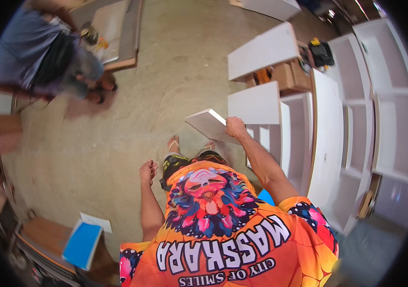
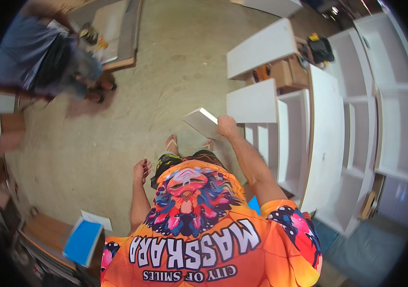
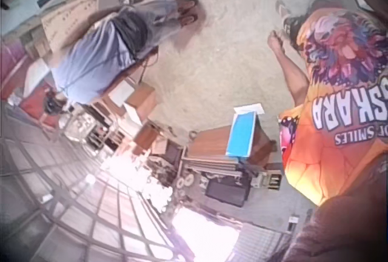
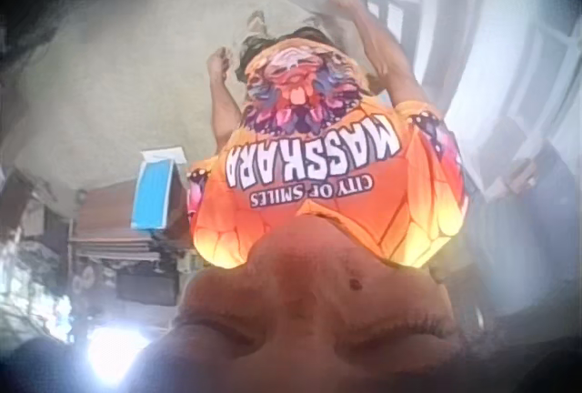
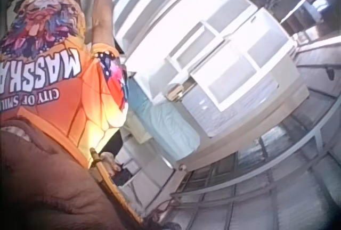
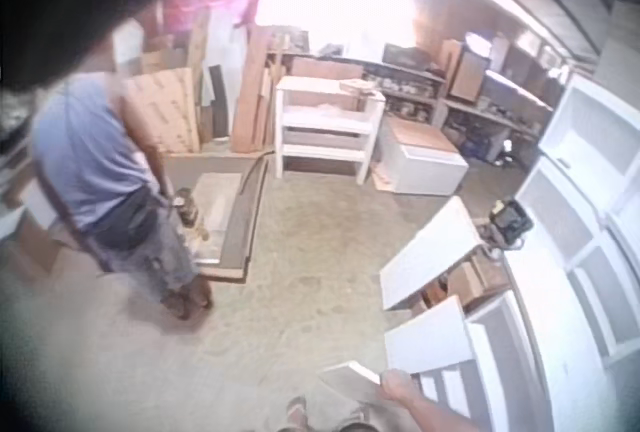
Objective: The person feeds white rectangular panels into an edge banding machine to apply adhesive tape to the edges. They handle the panels one at a time, inspecting the edges after processing, and then place the finished pieces onto a nearby furniture frame.
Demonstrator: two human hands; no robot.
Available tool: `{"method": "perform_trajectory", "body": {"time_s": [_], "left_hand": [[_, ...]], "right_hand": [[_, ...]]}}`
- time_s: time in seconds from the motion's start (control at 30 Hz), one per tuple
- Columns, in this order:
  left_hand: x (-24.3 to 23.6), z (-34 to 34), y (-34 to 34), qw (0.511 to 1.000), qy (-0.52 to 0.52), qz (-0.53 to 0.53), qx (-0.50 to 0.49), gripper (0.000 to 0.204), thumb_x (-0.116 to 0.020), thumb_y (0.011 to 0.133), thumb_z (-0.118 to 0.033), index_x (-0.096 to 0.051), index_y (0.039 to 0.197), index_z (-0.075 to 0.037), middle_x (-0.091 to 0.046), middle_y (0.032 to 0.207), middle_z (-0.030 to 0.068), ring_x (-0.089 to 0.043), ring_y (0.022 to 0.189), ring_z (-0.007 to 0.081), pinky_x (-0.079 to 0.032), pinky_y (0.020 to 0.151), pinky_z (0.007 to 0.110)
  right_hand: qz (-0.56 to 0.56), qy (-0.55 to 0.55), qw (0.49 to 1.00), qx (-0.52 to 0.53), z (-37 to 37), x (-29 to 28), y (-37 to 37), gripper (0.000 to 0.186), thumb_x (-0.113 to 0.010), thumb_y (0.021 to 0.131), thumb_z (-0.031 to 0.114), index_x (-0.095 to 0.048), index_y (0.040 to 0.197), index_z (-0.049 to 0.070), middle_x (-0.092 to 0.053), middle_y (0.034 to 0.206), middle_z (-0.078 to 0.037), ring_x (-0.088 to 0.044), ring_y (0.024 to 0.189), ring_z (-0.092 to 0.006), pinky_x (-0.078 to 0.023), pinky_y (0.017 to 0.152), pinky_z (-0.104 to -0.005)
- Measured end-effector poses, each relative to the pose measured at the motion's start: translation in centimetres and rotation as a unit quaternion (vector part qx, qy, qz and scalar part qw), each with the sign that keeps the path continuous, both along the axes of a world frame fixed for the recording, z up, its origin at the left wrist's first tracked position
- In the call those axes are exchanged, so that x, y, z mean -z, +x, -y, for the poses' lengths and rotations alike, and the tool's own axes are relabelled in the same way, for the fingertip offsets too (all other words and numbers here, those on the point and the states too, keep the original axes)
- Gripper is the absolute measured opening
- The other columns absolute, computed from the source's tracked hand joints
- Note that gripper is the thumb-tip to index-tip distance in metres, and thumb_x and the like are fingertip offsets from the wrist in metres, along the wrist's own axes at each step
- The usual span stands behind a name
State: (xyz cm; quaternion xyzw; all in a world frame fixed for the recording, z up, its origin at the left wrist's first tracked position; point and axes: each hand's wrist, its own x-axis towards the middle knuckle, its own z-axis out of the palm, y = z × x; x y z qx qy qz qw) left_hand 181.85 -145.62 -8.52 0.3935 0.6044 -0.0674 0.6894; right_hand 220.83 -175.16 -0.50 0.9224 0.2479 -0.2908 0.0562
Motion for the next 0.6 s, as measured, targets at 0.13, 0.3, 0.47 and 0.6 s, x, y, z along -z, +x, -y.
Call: {"method": "perform_trajectory", "body": {"time_s": [0.13, 0.3, 0.47, 0.6], "left_hand": [[-1.2, -2.3, 6.6, 0.992, 0.005, 0.012, 0.122, 0.035, -0.060, 0.103, -0.040, -0.064, 0.118, -0.009, -0.071, 0.112, 0.0042, -0.069, 0.097, 0.0160, -0.054, 0.081, 0.033], [-0.9, -5.0, 13.3, 0.969, 0.058, 0.061, 0.231, 0.027, -0.069, 0.099, -0.036, -0.065, 0.104, -0.010, -0.071, 0.094, 0.0023, -0.067, 0.081, 0.0127, -0.054, 0.074, 0.030], [-4.3, -2.7, 20.9, 0.953, 0.091, 0.133, 0.258, 0.023, -0.074, 0.097, -0.029, -0.062, 0.090, -0.010, -0.065, 0.077, -0.0004, -0.061, 0.066, 0.0095, -0.052, 0.064, 0.025], [-6.8, 0.4, 22.1, 0.938, 0.102, 0.149, 0.298, 0.026, -0.073, 0.098, -0.026, -0.060, 0.082, -0.010, -0.060, 0.073, -0.0014, -0.054, 0.062, 0.0083, -0.046, 0.059, 0.023]], "right_hand": [[0.006, 0.038, 0.996, 0.079, 4.3, -1.5, -1.2, 0.028, -0.068, 0.076, 0.010, -0.078, 0.102, 0.008, -0.074, 0.099, -0.024, -0.072, 0.097, -0.0434, -0.059, 0.088, -0.0524], [0.001, 0.105, 0.977, 0.185, 8.0, -1.3, -3.9, 0.024, -0.066, 0.079, 0.007, -0.077, 0.100, 0.002, -0.074, 0.100, -0.025, -0.073, 0.098, -0.0422, -0.059, 0.086, -0.0524], [-0.024, 0.099, 0.965, 0.241, 9.9, -1.0, -3.7, 0.022, -0.067, 0.079, 0.008, -0.078, 0.097, 0.001, -0.075, 0.098, -0.024, -0.073, 0.097, -0.0416, -0.059, 0.085, -0.0509], [-0.012, 0.101, 0.960, 0.260, 11.2, -0.5, -2.7, 0.021, -0.068, 0.081, 0.009, -0.079, 0.098, 0.004, -0.075, 0.097, -0.022, -0.074, 0.096, -0.0403, -0.060, 0.085, -0.0494]]}}
